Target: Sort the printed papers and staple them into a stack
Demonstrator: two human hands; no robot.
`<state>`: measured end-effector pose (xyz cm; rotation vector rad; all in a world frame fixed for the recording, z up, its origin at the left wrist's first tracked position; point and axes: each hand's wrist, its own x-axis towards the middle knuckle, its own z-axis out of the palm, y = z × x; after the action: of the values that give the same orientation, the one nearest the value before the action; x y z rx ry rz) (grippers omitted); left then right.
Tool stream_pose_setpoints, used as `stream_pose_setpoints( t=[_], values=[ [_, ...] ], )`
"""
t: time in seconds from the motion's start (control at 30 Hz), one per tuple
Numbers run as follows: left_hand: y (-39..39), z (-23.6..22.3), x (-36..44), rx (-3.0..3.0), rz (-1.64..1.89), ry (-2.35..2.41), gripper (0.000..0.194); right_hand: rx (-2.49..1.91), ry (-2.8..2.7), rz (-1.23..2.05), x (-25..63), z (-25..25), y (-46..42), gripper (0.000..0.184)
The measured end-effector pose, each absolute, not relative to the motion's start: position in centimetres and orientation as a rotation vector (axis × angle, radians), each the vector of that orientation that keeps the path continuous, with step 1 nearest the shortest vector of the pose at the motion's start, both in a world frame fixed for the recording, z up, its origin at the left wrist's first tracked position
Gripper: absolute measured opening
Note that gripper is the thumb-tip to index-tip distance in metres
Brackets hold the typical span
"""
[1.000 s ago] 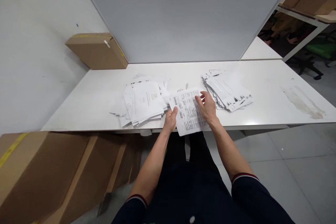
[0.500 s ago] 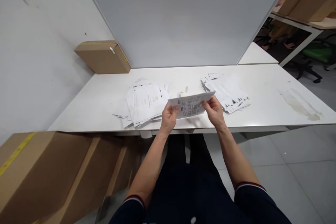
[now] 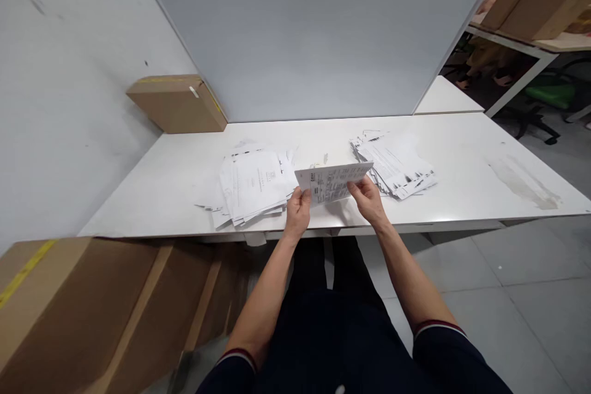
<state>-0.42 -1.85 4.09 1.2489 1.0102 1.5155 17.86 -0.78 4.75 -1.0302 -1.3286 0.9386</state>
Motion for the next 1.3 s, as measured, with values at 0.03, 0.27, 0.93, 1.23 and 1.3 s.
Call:
stream_pose_setpoints(
  t=[0.03, 0.27, 0.93, 1.23, 1.3],
  values=[
    [-1.9, 4.1, -0.4, 1.242, 1.526, 1.014, 0.030, -1.047, -1.339, 0.919, 18.0, 4.9, -0.8, 0.030],
    [-1.8, 2.9, -0.3, 1.224, 1.505, 1.076, 0.026, -1.137, -1.385, 0.870, 18.2, 3.9, -0.9, 0.027],
    [-2.0, -1.2, -0.3, 1.403, 1.307, 1.263, 0.039, -1.705, -2.687, -0.175, 18.1, 13.6, -1.9, 0.030],
    [-1.7, -0.6, -0.5, 1.470, 1.209, 1.418, 0.018, -1.731, -2.609, 0.130, 19.4, 15.4, -2.4, 0.021],
    [-1.6, -1.0, -0.5, 1.381, 1.319, 1.327, 0.024, -1.730, -2.356, 0.382, 20.9, 15.9, -2.9, 0.014]
  ],
)
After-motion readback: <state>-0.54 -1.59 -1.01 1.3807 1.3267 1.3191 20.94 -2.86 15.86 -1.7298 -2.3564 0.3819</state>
